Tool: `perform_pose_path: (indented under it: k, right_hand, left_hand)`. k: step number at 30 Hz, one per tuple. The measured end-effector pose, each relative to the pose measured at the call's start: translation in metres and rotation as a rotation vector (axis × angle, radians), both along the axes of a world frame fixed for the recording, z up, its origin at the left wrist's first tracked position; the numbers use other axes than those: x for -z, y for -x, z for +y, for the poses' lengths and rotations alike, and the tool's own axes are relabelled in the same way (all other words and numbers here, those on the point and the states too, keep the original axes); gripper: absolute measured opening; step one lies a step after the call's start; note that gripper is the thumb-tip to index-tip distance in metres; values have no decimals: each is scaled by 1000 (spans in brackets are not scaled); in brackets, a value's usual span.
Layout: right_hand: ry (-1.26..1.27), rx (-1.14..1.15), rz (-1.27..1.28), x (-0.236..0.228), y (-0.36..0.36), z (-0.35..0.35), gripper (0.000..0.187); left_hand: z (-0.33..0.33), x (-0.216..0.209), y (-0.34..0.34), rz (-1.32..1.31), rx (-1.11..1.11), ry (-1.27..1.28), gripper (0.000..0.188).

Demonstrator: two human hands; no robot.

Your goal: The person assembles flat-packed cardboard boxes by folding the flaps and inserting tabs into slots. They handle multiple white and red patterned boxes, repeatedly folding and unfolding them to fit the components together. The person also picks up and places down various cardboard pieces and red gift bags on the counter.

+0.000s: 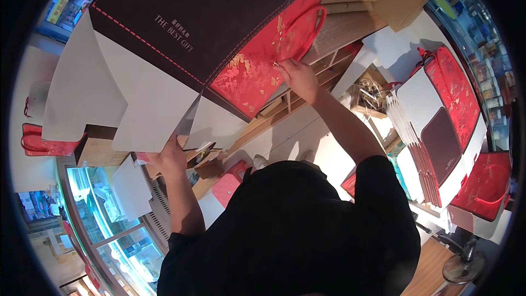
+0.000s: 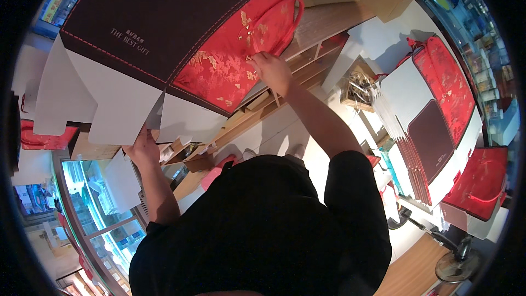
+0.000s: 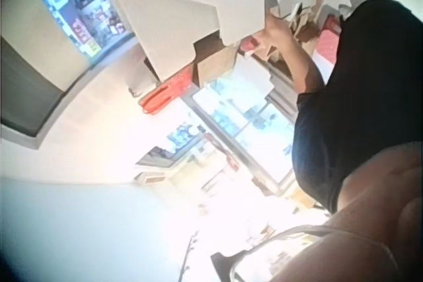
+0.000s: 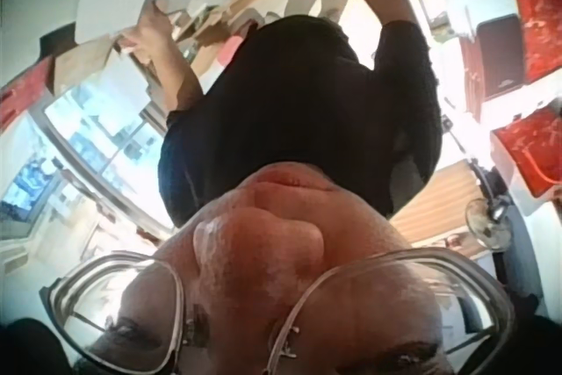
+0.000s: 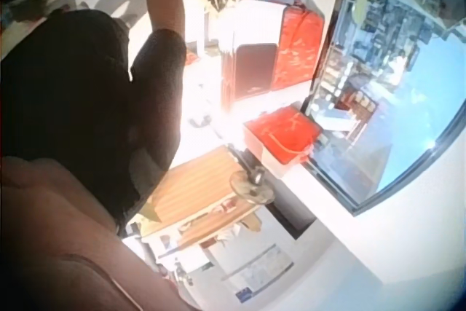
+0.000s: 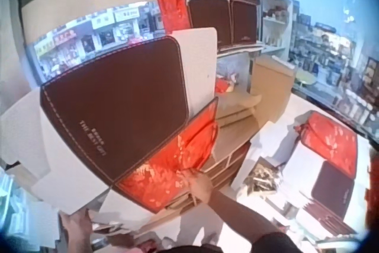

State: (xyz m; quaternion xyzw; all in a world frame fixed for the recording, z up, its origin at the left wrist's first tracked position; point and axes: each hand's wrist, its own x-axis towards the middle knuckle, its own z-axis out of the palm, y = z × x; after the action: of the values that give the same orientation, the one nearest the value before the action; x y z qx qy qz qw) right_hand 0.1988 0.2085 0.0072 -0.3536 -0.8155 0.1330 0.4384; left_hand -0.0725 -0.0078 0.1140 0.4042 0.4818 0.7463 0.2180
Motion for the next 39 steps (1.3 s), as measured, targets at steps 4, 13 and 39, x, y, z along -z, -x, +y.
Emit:
perform_pose_path:
  k: [4,13,39]
  right_hand:
    - [648,-79,88,-3,4,7,20]
    - [1760,-912,1613,25,30,-15,25]
    - [337,11,693,-142,16,-119,111]
  left_hand:
    - [2,-7,-10,43,-35,11,25]
    - [0,-5,-4,23,-32,49,24]
    - [47,-100,-108,824,407,-103,34]
